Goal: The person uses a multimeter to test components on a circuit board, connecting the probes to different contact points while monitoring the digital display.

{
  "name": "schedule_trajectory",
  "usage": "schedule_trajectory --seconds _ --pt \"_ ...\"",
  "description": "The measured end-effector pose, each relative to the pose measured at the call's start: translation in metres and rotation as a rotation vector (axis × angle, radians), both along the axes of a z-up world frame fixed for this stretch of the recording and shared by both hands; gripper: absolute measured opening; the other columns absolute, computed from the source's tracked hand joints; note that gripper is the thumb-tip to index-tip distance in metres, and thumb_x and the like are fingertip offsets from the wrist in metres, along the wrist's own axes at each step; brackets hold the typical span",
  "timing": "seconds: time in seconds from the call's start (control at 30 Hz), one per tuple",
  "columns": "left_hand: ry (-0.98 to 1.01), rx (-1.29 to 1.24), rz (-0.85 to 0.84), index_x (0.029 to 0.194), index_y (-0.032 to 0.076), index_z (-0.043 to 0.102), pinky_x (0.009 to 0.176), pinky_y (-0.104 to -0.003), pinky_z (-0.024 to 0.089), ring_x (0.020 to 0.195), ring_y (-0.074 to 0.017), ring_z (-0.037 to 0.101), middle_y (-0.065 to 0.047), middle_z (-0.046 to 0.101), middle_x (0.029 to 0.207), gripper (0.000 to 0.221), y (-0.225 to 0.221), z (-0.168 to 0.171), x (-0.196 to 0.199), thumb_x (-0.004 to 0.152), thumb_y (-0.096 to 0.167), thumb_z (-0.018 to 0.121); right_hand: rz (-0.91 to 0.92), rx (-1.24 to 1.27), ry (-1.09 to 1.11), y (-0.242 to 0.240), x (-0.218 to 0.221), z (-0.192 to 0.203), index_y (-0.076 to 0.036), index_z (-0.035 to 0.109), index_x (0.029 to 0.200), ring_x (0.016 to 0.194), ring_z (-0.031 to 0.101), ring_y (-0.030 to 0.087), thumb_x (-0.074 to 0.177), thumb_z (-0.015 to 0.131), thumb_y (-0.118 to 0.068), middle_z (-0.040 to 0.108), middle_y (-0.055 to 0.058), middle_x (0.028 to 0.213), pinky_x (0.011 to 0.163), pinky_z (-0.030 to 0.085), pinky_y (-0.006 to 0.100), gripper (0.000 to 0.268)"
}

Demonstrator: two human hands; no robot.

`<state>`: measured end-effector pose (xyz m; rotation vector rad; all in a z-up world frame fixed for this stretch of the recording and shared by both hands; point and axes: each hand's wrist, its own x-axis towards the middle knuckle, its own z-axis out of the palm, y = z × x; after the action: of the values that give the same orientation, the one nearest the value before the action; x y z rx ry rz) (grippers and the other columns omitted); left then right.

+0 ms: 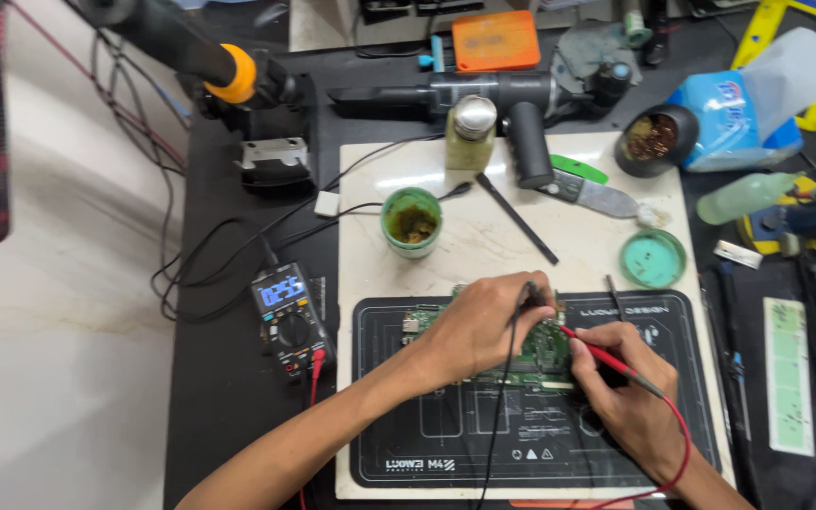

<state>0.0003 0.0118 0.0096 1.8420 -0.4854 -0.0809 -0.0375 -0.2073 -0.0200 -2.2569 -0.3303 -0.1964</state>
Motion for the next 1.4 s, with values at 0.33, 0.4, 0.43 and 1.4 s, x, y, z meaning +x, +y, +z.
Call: schedule_trajectory --seconds 0.33,0.4,0.43,1.4 --pt "0.121 -0.039 0.04 0.102 0.002 0.069 0.073 -0.033 0.057 0.079 -0.0201 0.074 -0.011 0.076 0.09 0.012 0.0 0.003 -0.003 0.099 0.012 0.064 0.024 0.057 -0.05 -0.007 0.0 -0.005 -0.001 0.067 0.099 0.07 0.071 0.013 0.088 0.075 -0.008 0.072 0.009 0.086 0.06 0.055 0.026 0.016" --pt "0.089 -0.06 0.094 0.104 0.001 0.069 0.077 -0.031 0.057 0.084 -0.0183 0.075 -0.01 0.077 0.093 0.013 0.004 0.005 -0.006 0.099 0.012 0.063 0.02 0.066 -0.052 -0.009 -0.002 -0.005 -0.001 0.067 0.098 0.069 0.07 0.013 0.088 0.075 -0.008 0.072 0.009 0.085 0.059 0.054 0.026 0.015" --pt "0.064 -0.063 0.125 0.105 0.001 0.069 0.079 -0.031 0.057 0.087 -0.018 0.075 -0.011 0.077 0.095 0.014 0.008 0.006 -0.009 0.099 0.012 0.063 0.035 0.085 -0.035 -0.01 -0.002 -0.006 -0.001 0.067 0.099 0.068 0.071 0.012 0.088 0.075 -0.007 0.072 0.008 0.084 0.058 0.054 0.025 0.015" --pt "0.002 -0.139 0.374 0.11 0.002 0.073 0.087 -0.029 0.061 0.102 -0.0192 0.078 -0.011 0.078 0.112 0.017 0.051 -0.034 -0.039 0.094 0.005 0.07 0.07 0.044 0.0 -0.008 -0.001 -0.014 -0.001 0.066 0.102 0.062 0.066 0.009 0.088 0.075 -0.007 0.072 0.006 0.083 0.054 0.05 0.023 0.018"
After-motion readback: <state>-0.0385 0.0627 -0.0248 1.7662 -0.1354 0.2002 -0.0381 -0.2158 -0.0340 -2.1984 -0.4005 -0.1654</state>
